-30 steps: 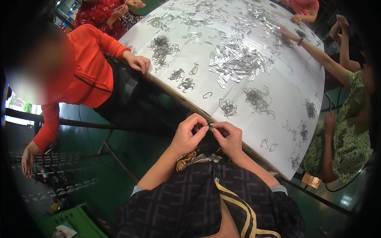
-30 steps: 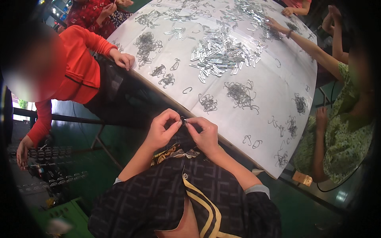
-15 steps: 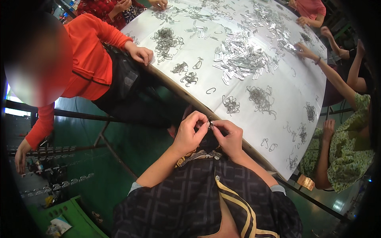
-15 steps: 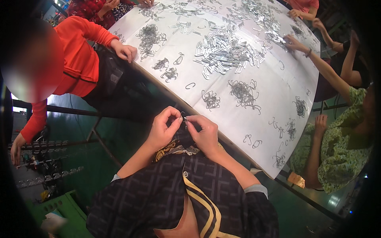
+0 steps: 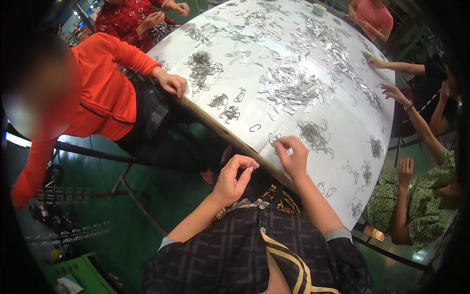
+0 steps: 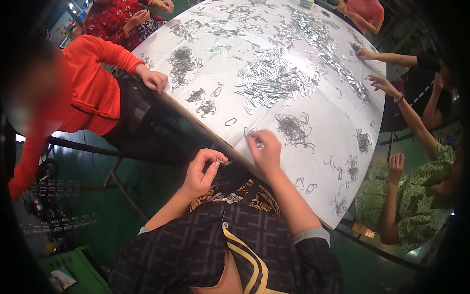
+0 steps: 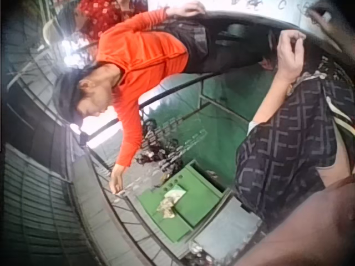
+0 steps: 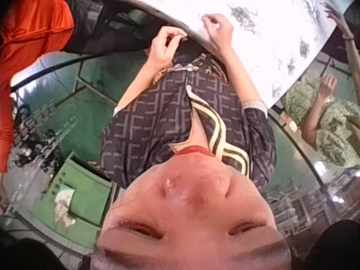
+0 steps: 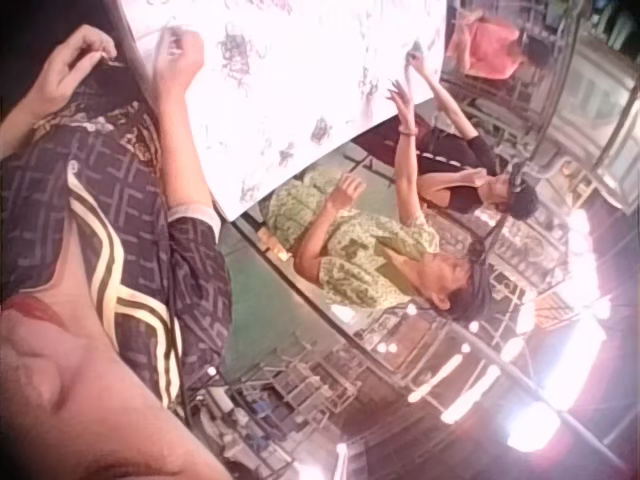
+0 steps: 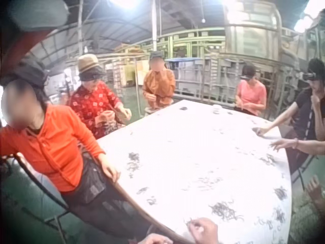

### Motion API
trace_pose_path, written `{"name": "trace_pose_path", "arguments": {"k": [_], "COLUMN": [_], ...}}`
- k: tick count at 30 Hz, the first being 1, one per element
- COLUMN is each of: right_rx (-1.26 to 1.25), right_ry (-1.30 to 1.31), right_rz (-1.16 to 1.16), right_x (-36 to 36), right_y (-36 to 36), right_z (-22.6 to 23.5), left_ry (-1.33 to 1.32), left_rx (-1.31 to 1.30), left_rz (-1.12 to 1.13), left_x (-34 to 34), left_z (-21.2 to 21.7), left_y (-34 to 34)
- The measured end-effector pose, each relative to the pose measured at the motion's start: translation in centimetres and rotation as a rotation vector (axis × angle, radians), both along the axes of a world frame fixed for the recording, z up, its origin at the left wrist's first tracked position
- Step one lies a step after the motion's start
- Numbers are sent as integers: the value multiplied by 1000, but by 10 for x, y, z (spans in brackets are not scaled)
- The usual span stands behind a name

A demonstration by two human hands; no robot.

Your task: The person sits at a large table in a workshop and assembles small metal components by hand. They pick up individual metal pieces and fasteners from piles on the table, joining them together. Other workers are visible in the background performing similar tasks.

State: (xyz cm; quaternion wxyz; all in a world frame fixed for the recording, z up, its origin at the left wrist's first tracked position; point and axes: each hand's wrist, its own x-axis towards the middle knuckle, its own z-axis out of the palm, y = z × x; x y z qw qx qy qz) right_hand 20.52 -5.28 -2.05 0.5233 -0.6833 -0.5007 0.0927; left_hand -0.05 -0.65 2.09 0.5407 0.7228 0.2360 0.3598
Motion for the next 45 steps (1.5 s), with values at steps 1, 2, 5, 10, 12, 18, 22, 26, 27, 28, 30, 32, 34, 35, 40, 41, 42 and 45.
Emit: {"name": "trace_pose_path", "arguments": {"k": [1,2,5,10,12,18,22,26,27,28,30,32,34,35,40,41,42,45], "right_rx": [-118,-138,-210,-259,-283,-446,-383,-340,-320,-301,-270,-232,-221,-228,-170,-156,-142,-101], "right_ry": [-60,-129,-295,-437,-510,-580,-8,556,587,619,577,518,500,493,422,385,347,298], "right_rz": [-29,-49,-89,-93,-46,12,118,275,283,291,320,342,321,310,313,314,316,315], "right_x": [12,22,40,44,44,53,41,17,8,2,-6,-14,-17,-19,-22,-23,-24,-28], "right_y": [12,24,58,88,92,93,66,23,16,10,1,-6,-10,-11,-15,-15,-16,-17], "right_z": [0,-6,-25,-40,-39,-31,4,36,44,49,55,60,57,60,57,57,58,60], "left_ry": [-7,-14,-3,11,14,34,38,65,68,71,75,76,84,89,113,123,143,200], "left_rx": [30,59,109,105,100,86,105,183,204,225,230,193,181,174,227,237,258,303], "left_rz": [2,0,2,14,26,30,31,13,18,22,33,53,55,57,52,51,47,20], "left_x": [0,1,3,0,-2,1,7,15,16,17,19,22,22,21,19,19,18,12], "left_z": [1,2,0,-1,-1,-4,-8,-6,-6,-6,-6,-3,-3,-3,-5,-5,-5,-2], "left_y": [0,1,3,1,2,5,6,9,10,11,10,7,6,6,4,4,4,7]}}
